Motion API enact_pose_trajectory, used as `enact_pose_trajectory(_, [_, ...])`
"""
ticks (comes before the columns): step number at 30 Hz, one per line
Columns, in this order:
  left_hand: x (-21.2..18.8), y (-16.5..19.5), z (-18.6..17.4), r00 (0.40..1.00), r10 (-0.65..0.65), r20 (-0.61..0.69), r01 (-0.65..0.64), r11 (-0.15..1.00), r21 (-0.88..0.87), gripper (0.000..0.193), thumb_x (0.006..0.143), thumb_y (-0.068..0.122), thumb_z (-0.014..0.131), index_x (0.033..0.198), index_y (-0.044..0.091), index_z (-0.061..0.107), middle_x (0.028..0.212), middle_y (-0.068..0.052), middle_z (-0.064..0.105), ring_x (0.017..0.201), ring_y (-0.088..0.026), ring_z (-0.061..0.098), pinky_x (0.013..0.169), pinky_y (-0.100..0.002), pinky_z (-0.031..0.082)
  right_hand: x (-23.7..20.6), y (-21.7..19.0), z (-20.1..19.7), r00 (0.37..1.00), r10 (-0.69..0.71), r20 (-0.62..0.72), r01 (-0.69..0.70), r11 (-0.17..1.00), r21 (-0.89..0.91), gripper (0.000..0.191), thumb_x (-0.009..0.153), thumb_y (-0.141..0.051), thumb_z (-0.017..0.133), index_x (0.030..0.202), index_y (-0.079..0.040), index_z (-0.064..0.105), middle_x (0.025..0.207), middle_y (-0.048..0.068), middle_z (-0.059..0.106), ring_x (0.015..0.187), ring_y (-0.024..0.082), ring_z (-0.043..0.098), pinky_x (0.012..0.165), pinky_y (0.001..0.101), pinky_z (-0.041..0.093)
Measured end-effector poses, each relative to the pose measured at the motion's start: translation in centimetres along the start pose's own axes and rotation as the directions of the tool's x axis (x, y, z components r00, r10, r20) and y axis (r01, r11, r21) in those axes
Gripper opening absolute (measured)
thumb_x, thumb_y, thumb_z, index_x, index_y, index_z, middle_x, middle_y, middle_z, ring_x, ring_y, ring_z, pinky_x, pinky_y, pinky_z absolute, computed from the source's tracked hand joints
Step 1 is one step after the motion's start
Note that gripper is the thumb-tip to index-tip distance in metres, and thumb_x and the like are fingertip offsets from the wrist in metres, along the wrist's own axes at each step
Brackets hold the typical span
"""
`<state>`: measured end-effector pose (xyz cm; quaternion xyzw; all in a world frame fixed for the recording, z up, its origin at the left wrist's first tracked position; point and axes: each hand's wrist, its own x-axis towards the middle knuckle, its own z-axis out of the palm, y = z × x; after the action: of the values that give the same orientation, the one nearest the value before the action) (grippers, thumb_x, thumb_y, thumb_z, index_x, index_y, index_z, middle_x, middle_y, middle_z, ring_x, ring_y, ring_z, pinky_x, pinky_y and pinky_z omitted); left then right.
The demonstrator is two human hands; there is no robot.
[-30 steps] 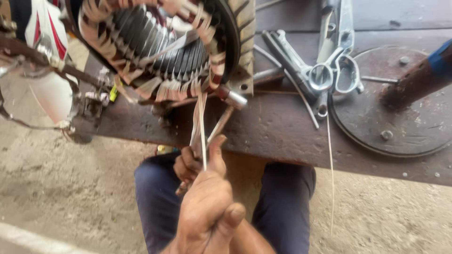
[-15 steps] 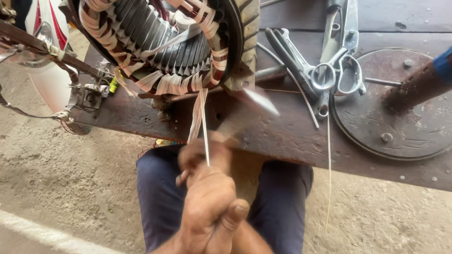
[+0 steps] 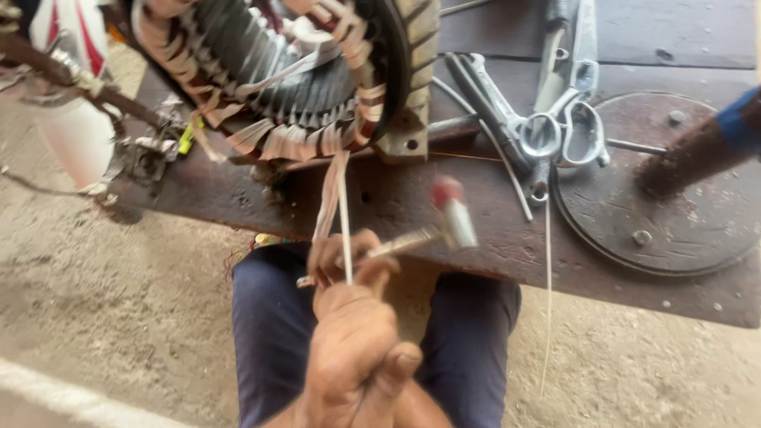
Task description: The person sits at a wooden bench with an electric motor stator and tightens white binding straps around its windings. They pull and thread the straps by hand, tap them snug with a hammer and mallet, and reposition the stator to work around it.
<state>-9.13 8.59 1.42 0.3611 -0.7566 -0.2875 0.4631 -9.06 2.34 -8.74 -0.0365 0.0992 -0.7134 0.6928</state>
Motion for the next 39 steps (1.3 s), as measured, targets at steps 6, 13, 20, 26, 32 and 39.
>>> enact_pose_trajectory(6, [0.2, 0.6, -0.2, 0.996, -0.088, -0.002, 0.088, 0.993, 0.082, 0.051, 0.109, 0.037, 0.054, 0.071, 0.005, 0.045, 0.069, -0.006, 0.04, 0.068, -0.021, 0.044, 0.07, -0.04, 0.037, -0.2, 0.5, 0.0, 0.998, -0.044, 0.051, 0.04, 0.997, 0.065, 0.06, 0.1, -0.068, 0.049, 0.08, -0.012, 0.043, 0.055, 0.0, 0.03, 0.044, 0.015, 0.024, 0.041, 0.0312, 0.021])
enact_pose_trajectory(13, [0.6, 1.2, 0.0, 0.999, -0.044, -0.019, 0.044, 0.999, 0.028, 0.051, 0.106, 0.034, 0.052, 0.066, 0.004, 0.044, 0.064, -0.008, 0.039, 0.065, -0.023, 0.045, 0.096, -0.05, 0.05, -0.4, 0.2, 0.3, 0.998, 0.062, 0.018, -0.063, 0.996, 0.06, 0.059, 0.1, -0.067, 0.049, 0.08, -0.012, 0.044, 0.055, -0.001, 0.03, 0.044, 0.014, 0.024, 0.04, 0.031, 0.021])
enact_pose_trajectory(20, [0.9, 1.2, 0.7, 0.994, -0.042, -0.106, 0.048, 0.998, 0.046, 0.053, 0.108, 0.037, 0.053, 0.069, 0.002, 0.046, 0.065, -0.008, 0.04, 0.065, -0.023, 0.049, 0.097, -0.049, 0.045, -0.5, 0.3, -0.3, 0.998, 0.06, 0.011, -0.06, 0.997, 0.048, 0.059, 0.101, -0.067, 0.049, 0.08, -0.012, 0.045, 0.055, -0.001, 0.03, 0.043, 0.013, 0.024, 0.039, 0.0307, 0.02])
enact_pose_trajectory(26, [-0.7, 0.4, 0.3, 0.998, -0.063, -0.025, 0.063, 0.998, 0.029, 0.051, 0.109, 0.036, 0.057, 0.072, 0.005, 0.043, 0.069, -0.008, 0.041, 0.067, -0.024, 0.044, 0.069, -0.04, 0.036, -0.8, 0.9, -1.3, 0.99, 0.138, -0.022, -0.137, 0.989, 0.056, 0.058, 0.101, -0.066, 0.049, 0.08, -0.012, 0.045, 0.055, -0.001, 0.03, 0.043, 0.012, 0.024, 0.039, 0.0305, 0.02])
enact_pose_trajectory(32, [-0.8, 0.3, 0.2, 0.998, -0.06, -0.023, 0.061, 0.998, 0.036, 0.05, 0.111, 0.036, 0.055, 0.073, 0.005, 0.044, 0.07, -0.008, 0.041, 0.068, -0.023, 0.044, 0.072, -0.04, 0.038, -1.0, 0.6, -1.9, 0.979, 0.197, -0.05, -0.192, 0.977, 0.09, 0.058, 0.101, -0.066, 0.049, 0.081, -0.012, 0.046, 0.055, -0.001, 0.03, 0.043, 0.012, 0.024, 0.038, 0.0302, 0.019])
enact_pose_trajectory(39, [-0.1, 0.1, 0.1, 1.0, -0.011, 0.014, 0.011, 1.0, -0.014, 0.049, 0.111, 0.032, 0.055, 0.071, 0.006, 0.046, 0.068, -0.007, 0.044, 0.066, -0.023, 0.045, 0.072, -0.039, 0.04, -0.2, -0.8, 0.1, 0.995, 0.094, -0.018, -0.094, 0.996, 0.004, 0.056, 0.097, -0.065, 0.049, 0.081, -0.012, 0.048, 0.056, 0.001, 0.034, 0.043, 0.015, 0.027, 0.037, 0.0317, 0.023])
